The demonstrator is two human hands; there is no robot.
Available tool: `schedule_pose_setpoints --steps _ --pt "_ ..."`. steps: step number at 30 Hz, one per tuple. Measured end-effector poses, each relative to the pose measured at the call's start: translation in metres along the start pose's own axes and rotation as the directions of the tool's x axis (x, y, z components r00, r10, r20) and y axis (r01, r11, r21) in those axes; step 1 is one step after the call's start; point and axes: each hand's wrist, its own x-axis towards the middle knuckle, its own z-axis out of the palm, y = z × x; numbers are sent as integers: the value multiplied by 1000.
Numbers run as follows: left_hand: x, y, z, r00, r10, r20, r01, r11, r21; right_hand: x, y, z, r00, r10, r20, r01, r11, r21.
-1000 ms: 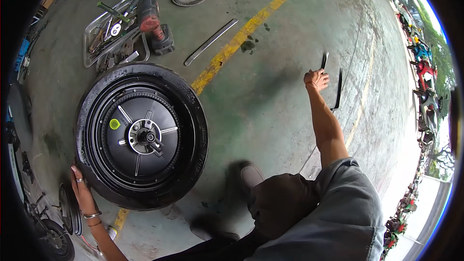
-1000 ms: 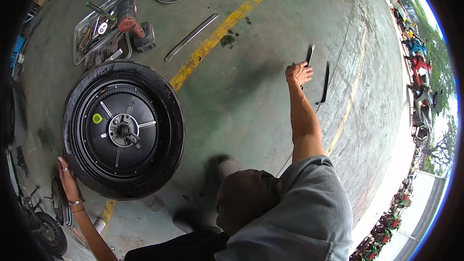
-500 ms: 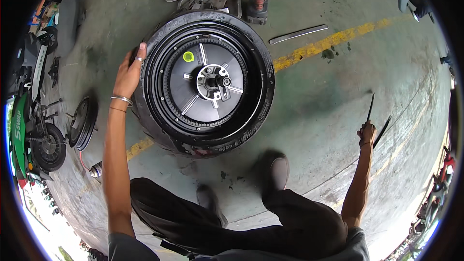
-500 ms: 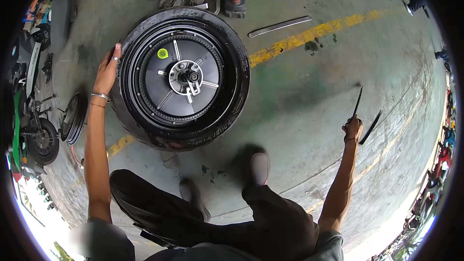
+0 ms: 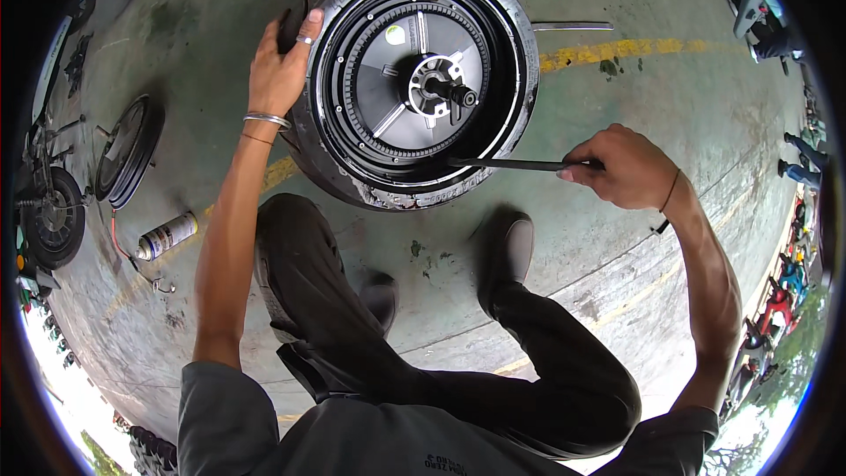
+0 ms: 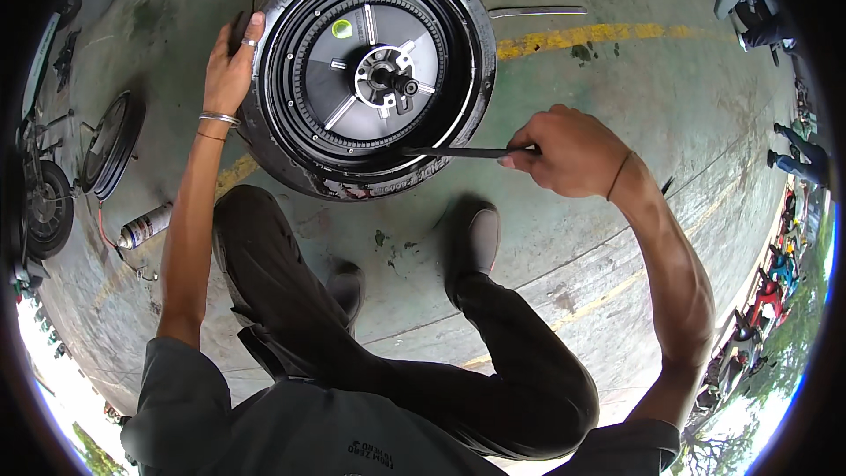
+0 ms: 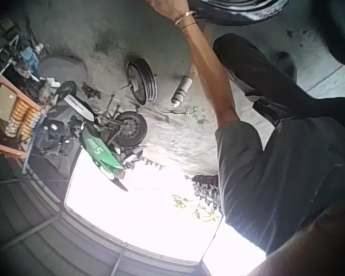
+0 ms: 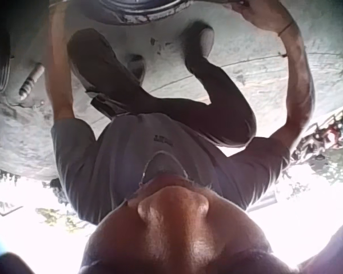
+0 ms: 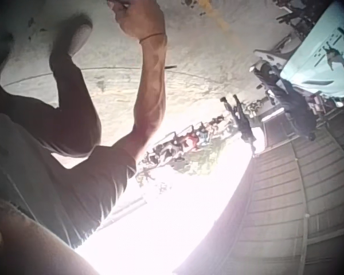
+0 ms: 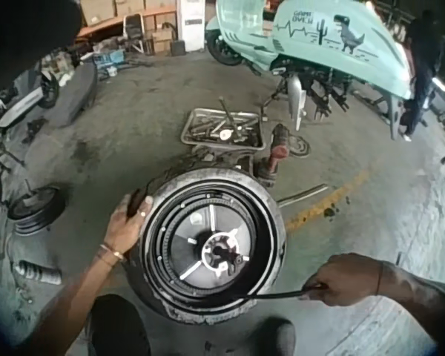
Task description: The person sprays a lubricant onto the inside of a scooter tire and the rim of an electric motor wheel, then mounts the tire onto the wheel rim using tire levers.
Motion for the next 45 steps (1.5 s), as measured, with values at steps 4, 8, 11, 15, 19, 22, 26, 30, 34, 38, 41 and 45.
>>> schedule_pose_setpoints --steps 4,8,11,15,19,22,26,30,34,38,41,45 --pt "-9 -14 4 998 44 -54 -49 995 -86 60 -32 -19 982 2 188 37 978 -204" --pt "-8 -14 6 997 44 -63 -53 989 -138 106 -37 -30 923 68 379 63 944 -323" --pt "-8 -18 6 996 50 -78 -59 992 -113 129 -61 -48 794 305 525 -209 949 -236" --pt "-12 -17 6 995 47 -93 -58 991 -124 129 -61 -44 791 328 517 -262 945 -197" --pt "-15 -17 -3 998 5 -69 -12 994 -113 74 -61 1 958 114 263 -99 993 -69" --pt "-13 -9 0 998 27 -56 -33 994 -107 24 -49 54 998 68 1 -68 993 -93" --pt "-7 -5 5 992 83 -94 -91 992 -87 -1 -54 78 990 126 -64 -130 990 -50" --pt "-6 2 4 984 138 -115 -146 987 -62 -18 -51 125 967 188 -173 -187 982 23" --pt "-8 -1 5 981 149 -128 -156 987 -49 -31 -38 173 962 190 -196 -178 981 75" --pt "-8 -3 6 979 159 -124 -169 983 -70 -34 -21 227 960 170 -221 -143 981 134" --pt "-6 -6 6 970 197 -142 -204 978 -39 -31 -15 270 954 174 -243 -129 973 189" --pt "-6 -6 3 981 168 -99 -174 983 -59 -9 -3 339 910 176 -374 -74 959 272"
